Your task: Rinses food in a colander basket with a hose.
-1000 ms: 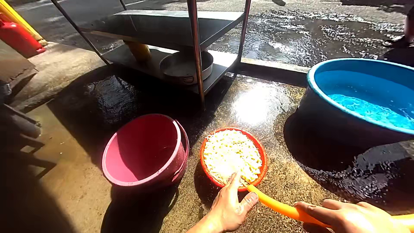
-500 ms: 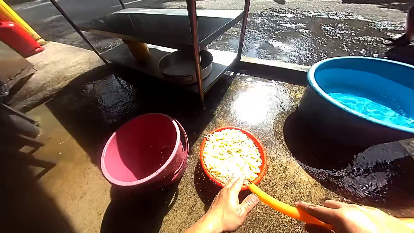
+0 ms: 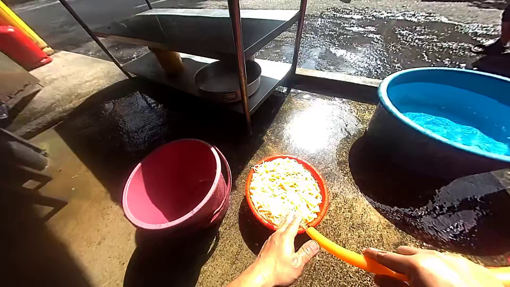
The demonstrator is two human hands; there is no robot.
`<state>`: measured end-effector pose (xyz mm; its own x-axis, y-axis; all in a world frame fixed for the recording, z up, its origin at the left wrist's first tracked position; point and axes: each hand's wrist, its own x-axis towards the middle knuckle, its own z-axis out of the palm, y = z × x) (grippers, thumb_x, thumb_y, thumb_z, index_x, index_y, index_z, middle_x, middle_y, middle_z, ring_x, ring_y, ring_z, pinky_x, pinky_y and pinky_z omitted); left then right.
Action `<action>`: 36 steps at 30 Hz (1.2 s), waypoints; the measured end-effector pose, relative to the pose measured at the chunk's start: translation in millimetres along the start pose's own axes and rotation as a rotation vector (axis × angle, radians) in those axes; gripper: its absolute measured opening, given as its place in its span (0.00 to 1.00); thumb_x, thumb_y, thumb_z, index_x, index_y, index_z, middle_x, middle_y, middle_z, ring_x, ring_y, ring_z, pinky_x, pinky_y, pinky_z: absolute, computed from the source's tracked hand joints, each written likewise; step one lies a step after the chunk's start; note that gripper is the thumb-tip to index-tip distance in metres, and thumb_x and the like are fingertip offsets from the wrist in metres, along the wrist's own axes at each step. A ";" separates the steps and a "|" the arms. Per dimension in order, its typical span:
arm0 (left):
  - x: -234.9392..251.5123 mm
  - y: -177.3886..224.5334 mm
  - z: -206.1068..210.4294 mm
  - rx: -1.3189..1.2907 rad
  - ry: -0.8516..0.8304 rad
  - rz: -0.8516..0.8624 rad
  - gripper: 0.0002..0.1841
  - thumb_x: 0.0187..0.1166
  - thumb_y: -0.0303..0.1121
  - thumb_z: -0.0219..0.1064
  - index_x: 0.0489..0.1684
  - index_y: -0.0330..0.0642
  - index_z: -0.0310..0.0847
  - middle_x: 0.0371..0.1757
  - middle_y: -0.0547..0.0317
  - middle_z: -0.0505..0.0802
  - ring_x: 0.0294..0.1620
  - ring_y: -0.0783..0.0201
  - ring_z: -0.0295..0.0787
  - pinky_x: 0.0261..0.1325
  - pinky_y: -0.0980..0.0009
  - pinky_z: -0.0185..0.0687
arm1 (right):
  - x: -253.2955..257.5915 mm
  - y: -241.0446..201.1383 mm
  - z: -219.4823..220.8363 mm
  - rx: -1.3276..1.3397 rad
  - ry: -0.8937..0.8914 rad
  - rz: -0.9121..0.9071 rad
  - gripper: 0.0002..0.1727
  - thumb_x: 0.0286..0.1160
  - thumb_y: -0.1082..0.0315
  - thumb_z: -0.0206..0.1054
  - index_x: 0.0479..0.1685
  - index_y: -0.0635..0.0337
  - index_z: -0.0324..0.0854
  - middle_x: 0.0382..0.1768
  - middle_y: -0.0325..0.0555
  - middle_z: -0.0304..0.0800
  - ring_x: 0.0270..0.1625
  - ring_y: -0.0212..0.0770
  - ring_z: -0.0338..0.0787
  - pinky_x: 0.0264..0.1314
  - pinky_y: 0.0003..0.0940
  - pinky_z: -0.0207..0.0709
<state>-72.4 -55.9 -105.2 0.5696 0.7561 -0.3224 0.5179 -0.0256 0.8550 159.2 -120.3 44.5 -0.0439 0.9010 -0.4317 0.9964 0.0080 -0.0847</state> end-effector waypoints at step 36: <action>7.0 -5.9 5.9 0.074 -0.084 -0.021 0.45 0.80 0.70 0.54 0.91 0.46 0.64 0.94 0.51 0.64 0.94 0.57 0.59 0.91 0.54 0.61 | 3.4 -1.0 1.3 -0.023 -0.049 -0.011 0.16 0.77 0.50 0.69 0.61 0.33 0.94 0.41 0.53 0.97 0.45 0.61 0.94 0.45 0.66 0.79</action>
<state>-67.7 -54.3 -114.9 0.6078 0.6997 -0.3755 0.5741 -0.0605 0.8165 158.0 -117.8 41.9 -0.0583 0.8783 -0.4746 0.9972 0.0288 -0.0692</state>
